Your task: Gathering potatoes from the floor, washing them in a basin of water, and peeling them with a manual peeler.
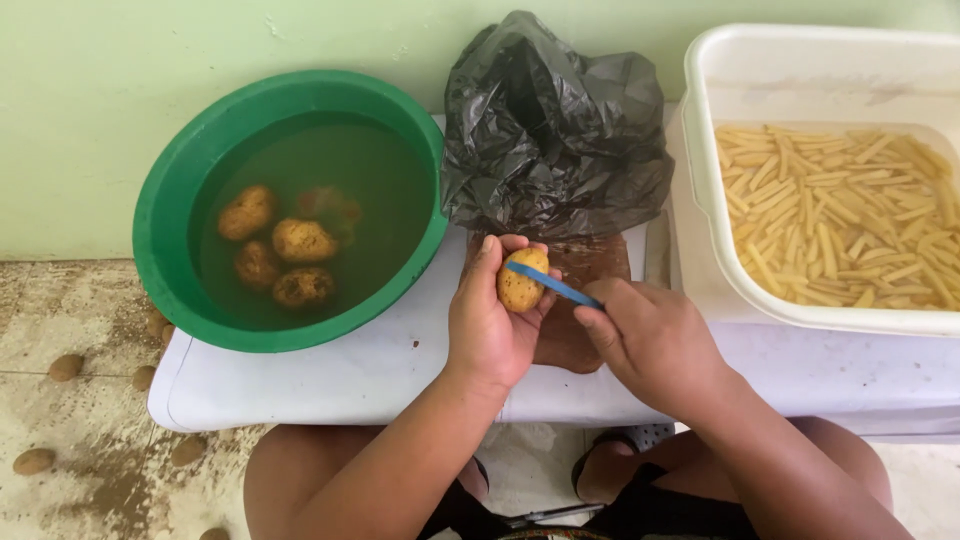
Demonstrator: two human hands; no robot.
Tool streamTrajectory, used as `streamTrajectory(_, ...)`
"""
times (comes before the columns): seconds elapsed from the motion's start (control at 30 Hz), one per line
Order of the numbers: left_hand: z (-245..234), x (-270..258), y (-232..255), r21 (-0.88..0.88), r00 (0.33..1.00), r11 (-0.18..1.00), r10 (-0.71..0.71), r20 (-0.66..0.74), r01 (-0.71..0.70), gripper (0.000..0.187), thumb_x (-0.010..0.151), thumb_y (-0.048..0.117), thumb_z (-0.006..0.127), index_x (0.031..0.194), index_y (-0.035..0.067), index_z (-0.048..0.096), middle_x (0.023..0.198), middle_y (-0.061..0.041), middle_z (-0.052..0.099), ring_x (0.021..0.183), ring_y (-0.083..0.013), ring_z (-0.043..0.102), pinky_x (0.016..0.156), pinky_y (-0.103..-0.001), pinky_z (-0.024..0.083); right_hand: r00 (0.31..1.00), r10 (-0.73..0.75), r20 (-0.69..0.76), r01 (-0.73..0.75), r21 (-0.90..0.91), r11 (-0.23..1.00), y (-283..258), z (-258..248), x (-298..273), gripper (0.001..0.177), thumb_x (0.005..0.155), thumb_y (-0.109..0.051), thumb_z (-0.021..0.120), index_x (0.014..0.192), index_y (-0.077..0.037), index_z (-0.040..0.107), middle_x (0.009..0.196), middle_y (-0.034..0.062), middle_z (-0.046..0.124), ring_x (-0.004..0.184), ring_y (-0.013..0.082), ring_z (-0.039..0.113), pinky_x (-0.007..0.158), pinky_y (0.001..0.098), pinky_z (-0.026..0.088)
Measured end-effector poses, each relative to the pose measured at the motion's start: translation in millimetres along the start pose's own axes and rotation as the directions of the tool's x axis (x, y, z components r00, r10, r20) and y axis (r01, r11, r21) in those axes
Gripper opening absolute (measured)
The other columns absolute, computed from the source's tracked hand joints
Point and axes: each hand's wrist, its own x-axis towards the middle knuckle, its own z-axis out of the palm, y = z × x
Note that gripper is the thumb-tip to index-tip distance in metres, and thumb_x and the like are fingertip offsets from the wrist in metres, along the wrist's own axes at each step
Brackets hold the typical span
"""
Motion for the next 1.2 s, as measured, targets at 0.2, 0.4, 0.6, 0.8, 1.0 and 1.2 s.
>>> streamTrajectory(0.2,4.0,-6.2,-0.7,0.031,0.995,0.999,0.043,-0.085,-0.040,0.029,0.106,0.039,0.055,0.108,0.011,0.062,0.105,-0.014,0.071,0.084,-0.0283,0.074,0.066,-0.029,0.058,0.991,-0.129,-0.034,0.129,0.000,0.992,-5.3,9.0,-2.1,0.028,0.102,-0.031,0.059,0.089,-0.008,0.067,0.054,0.0089,0.053,0.047,0.0311,0.059,0.045,0.0390,0.052)
streamTrajectory(0.4,12.8,-12.5,6.8,0.095,0.990,0.995,0.049,-0.132,-0.036,0.027,0.108,0.038,0.050,0.114,0.013,0.059,0.109,-0.012,0.062,0.093,-0.0250,0.069,0.073,-0.027,0.053,0.999,-0.044,0.015,0.043,0.055,0.998,0.7,14.8,-4.6,0.033,0.103,-0.033,0.056,0.083,-0.008,0.064,0.048,0.0085,0.049,0.041,0.0307,0.055,0.042,0.0377,0.048)
streamTrajectory(0.6,12.5,-13.4,6.1,0.092,0.994,0.995,0.057,-0.096,-0.048,0.026,0.108,0.037,0.049,0.114,0.013,0.058,0.107,-0.011,0.061,0.093,-0.0228,0.069,0.073,-0.027,0.055,0.994,-0.097,-0.060,0.094,-0.042,0.995,4.5,21.8,-7.0,0.029,0.103,-0.032,0.057,0.088,-0.009,0.066,0.050,0.0062,0.048,0.042,0.0273,0.055,0.043,0.0356,0.049)
streamTrajectory(0.8,12.8,-14.2,1.8,0.091,0.993,0.994,0.062,-0.102,-0.053,0.026,0.109,0.033,0.047,0.115,0.010,0.057,0.104,-0.011,0.059,0.087,-0.0201,0.064,0.068,-0.027,0.055,0.996,-0.035,-0.077,0.031,-0.054,0.998,7.8,17.5,-0.9,0.031,0.105,-0.035,0.056,0.089,-0.009,0.065,0.052,0.0083,0.049,0.045,0.0328,0.057,0.045,0.0410,0.049)
streamTrajectory(1.0,12.4,-15.2,2.0,0.121,0.995,0.991,0.071,-0.073,-0.062,0.026,0.109,0.036,0.047,0.116,0.013,0.057,0.108,-0.011,0.060,0.094,-0.0220,0.065,0.073,-0.029,0.055,0.997,-0.021,-0.071,0.019,-0.025,0.999,5.4,17.8,-5.0,0.033,0.103,-0.038,0.058,0.087,-0.010,0.065,0.052,0.0112,0.051,0.048,0.0381,0.059,0.045,0.0462,0.048)
streamTrajectory(1.2,12.0,-17.6,1.1,0.104,0.992,0.993,0.069,-0.102,-0.058,0.024,0.109,0.035,0.047,0.116,0.014,0.055,0.109,-0.009,0.061,0.095,-0.0215,0.067,0.075,-0.029,0.055,0.989,-0.122,-0.085,0.110,-0.141,0.984,5.7,21.2,-2.7,0.031,0.103,-0.033,0.057,0.085,-0.010,0.066,0.054,0.0063,0.053,0.047,0.0276,0.060,0.047,0.0366,0.053)
